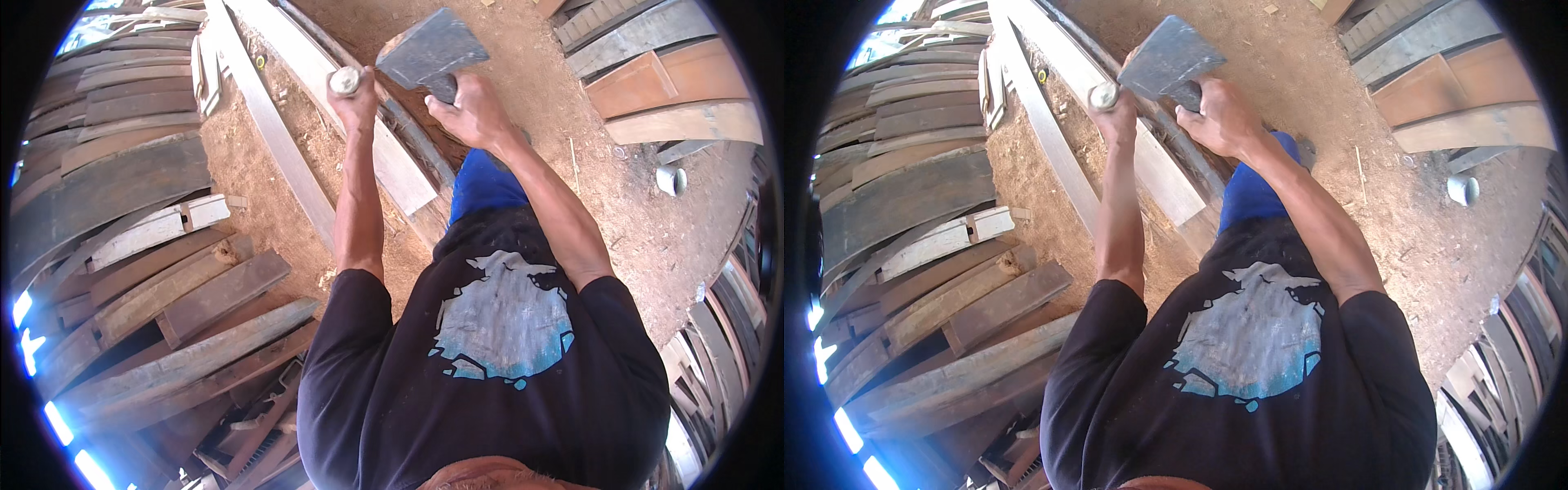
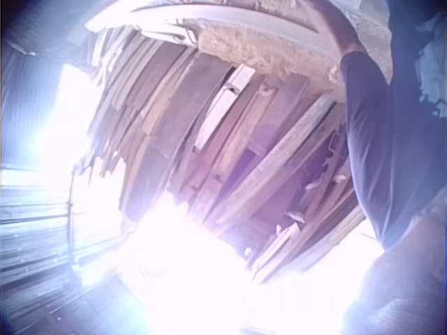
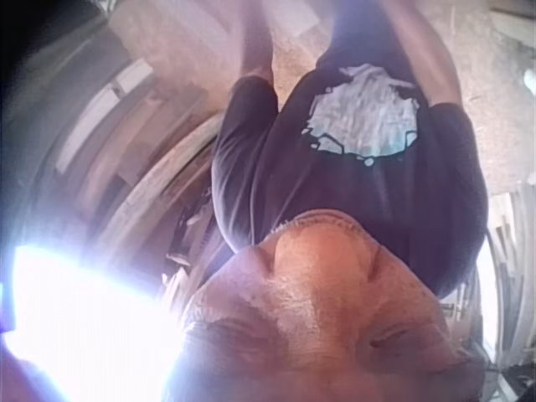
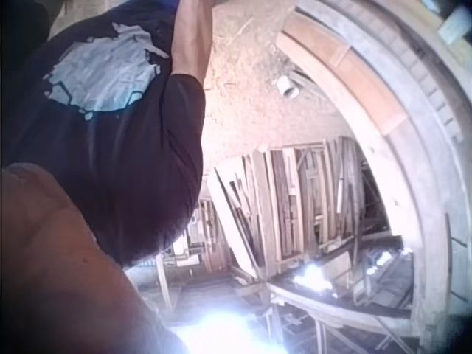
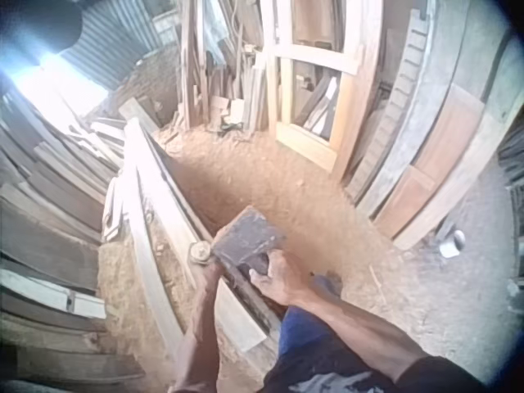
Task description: The person uses a chisel and mallet to carve a groove into a long piece of wood. They repeatedly strike the chisel to remove material and occasionally reposition the wood to continue the work.
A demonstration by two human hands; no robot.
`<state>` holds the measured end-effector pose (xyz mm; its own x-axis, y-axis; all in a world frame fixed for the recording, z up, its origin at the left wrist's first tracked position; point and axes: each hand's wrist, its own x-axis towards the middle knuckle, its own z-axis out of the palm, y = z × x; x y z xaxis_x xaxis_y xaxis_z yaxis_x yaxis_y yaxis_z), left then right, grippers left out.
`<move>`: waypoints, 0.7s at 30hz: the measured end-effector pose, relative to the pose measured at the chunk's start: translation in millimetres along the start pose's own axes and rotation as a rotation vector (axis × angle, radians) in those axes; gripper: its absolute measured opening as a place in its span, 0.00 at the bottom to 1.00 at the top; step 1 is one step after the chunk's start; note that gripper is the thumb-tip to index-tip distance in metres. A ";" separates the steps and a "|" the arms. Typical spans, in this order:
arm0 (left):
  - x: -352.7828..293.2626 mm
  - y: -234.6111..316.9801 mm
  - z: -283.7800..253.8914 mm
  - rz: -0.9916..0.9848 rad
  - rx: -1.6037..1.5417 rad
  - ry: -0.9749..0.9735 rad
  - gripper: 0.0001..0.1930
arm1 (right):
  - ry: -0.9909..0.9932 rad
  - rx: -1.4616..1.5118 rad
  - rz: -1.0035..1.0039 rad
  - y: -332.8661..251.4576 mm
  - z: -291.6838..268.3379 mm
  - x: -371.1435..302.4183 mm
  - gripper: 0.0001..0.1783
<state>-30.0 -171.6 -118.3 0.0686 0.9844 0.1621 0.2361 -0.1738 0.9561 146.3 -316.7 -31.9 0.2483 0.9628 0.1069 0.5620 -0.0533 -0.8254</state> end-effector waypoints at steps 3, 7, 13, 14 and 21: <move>0.3 20.9 -6.7 -0.025 -0.074 -0.036 0.12 | 0.011 0.064 0.032 -0.4 -9.8 -6.3 0.21; 2.4 16.3 -5.7 -0.063 -0.060 -0.247 0.12 | 0.061 0.149 0.016 -7.0 -19.9 -5.8 0.19; -1.8 12.5 -3.7 -0.018 -0.001 -0.303 0.12 | 0.106 0.200 -0.020 -22.1 -38.4 -3.5 0.19; -2.9 14.9 -3.3 -0.015 -0.029 -0.299 0.12 | 0.105 0.210 -0.014 -22.9 -40.7 -2.0 0.20; -11.4 14.8 -4.6 -0.034 -0.023 -0.352 0.12 | 0.153 0.255 -0.046 -30.0 -41.5 5.3 0.18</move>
<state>-31.8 -185.2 -104.8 0.3916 0.9193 0.0396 0.2226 -0.1364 0.9653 163.5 -321.1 16.4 0.3541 0.9104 0.2141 0.3636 0.0769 -0.9284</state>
